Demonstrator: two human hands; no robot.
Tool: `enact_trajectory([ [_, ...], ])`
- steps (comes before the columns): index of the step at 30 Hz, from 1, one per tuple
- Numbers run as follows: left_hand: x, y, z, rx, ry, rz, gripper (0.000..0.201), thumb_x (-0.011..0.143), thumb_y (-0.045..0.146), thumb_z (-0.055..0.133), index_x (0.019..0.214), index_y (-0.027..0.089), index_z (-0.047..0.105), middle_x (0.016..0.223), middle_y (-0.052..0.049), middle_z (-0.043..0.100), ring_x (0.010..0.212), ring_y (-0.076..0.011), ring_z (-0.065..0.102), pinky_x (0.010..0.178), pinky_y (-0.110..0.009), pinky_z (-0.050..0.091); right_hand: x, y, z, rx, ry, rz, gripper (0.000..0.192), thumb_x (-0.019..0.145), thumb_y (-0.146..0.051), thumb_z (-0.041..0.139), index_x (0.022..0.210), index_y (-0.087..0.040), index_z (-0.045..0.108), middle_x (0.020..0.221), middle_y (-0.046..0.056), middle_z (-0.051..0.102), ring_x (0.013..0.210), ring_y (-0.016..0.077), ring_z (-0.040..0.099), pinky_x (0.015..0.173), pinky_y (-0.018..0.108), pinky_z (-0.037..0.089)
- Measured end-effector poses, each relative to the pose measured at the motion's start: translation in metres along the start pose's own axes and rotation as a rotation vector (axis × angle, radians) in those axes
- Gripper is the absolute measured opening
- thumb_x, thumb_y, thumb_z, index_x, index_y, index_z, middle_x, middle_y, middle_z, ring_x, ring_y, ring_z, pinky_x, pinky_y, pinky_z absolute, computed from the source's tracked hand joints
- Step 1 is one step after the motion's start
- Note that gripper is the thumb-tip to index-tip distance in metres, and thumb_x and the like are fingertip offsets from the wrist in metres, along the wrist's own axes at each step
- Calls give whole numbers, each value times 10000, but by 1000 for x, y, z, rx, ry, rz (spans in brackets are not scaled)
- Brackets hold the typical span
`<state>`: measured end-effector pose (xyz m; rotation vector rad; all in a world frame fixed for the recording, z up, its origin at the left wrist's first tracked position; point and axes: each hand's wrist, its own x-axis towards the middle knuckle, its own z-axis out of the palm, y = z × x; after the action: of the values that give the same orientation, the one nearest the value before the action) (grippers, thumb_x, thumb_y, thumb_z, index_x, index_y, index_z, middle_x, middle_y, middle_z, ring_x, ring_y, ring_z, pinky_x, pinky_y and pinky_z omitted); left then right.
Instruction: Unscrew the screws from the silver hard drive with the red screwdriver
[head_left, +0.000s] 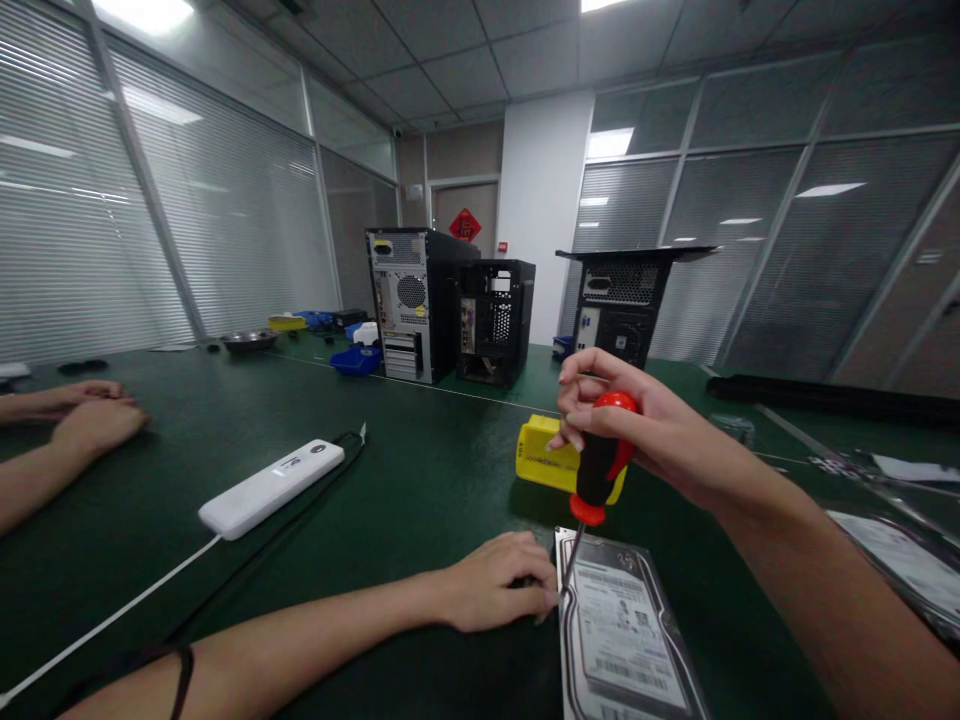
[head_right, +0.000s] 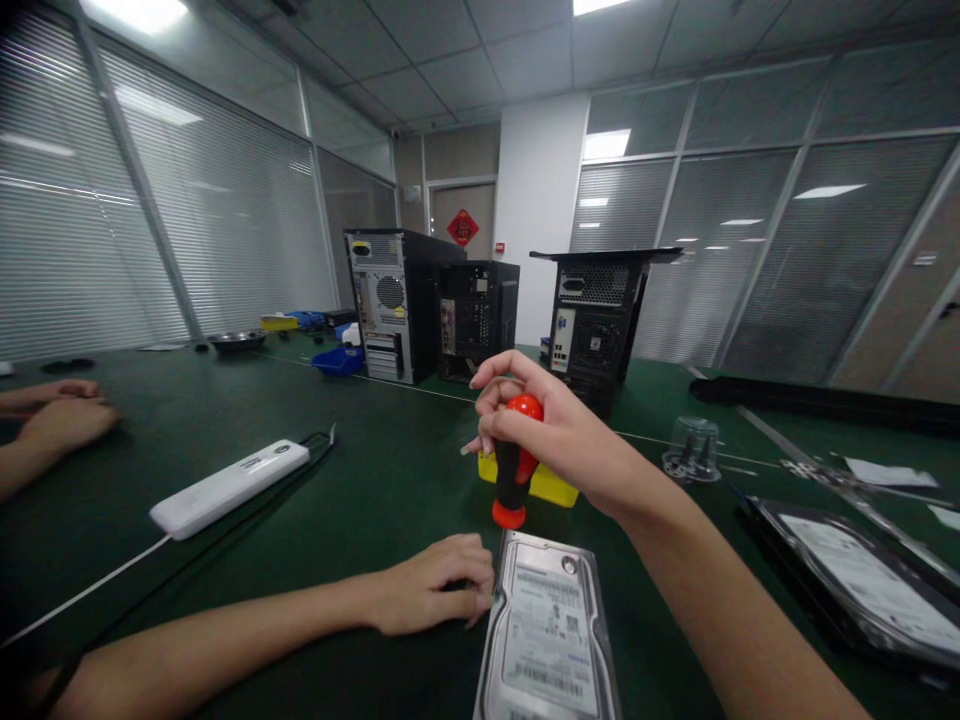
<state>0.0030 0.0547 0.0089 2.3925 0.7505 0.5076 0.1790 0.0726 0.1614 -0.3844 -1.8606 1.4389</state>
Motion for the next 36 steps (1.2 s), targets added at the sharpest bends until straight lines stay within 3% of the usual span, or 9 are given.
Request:
enact_trajectory([
  [4, 0, 0, 0, -8, 1, -7, 310, 928, 292, 465, 644, 181, 522, 718, 10, 563, 795, -161, 486, 795, -260, 354, 2, 5, 5, 43, 12, -44, 228, 771, -50, 528, 936, -207, 504, 722, -66, 482, 612, 69, 549, 630, 236, 506],
  [11, 0, -1, 1, -46, 17, 0, 294, 908, 255, 487, 625, 179, 515, 715, 17, 534, 780, -153, 486, 785, -252, 346, 10, 15, 13, 167, 71, -162, 180, 694, -108, 561, 835, -207, 510, 657, -67, 430, 490, 63, 426, 379, 171, 416],
  [24, -1, -1, 1, -23, 6, -9, 265, 904, 221, 495, 643, 184, 515, 729, 20, 545, 813, -156, 489, 802, -250, 339, 9, 21, 11, 286, 9, -264, 181, 631, -84, 540, 759, -210, 554, 672, -34, 408, 517, 82, 358, 317, 117, 349],
  [36, -1, -4, 2, 8, -6, 4, 247, 904, 157, 515, 658, 174, 535, 725, 37, 544, 800, -135, 476, 786, -223, 330, 8, 21, 10, 332, -22, -254, 182, 624, -76, 544, 753, -191, 599, 634, -23, 443, 494, 81, 377, 287, 111, 365],
])
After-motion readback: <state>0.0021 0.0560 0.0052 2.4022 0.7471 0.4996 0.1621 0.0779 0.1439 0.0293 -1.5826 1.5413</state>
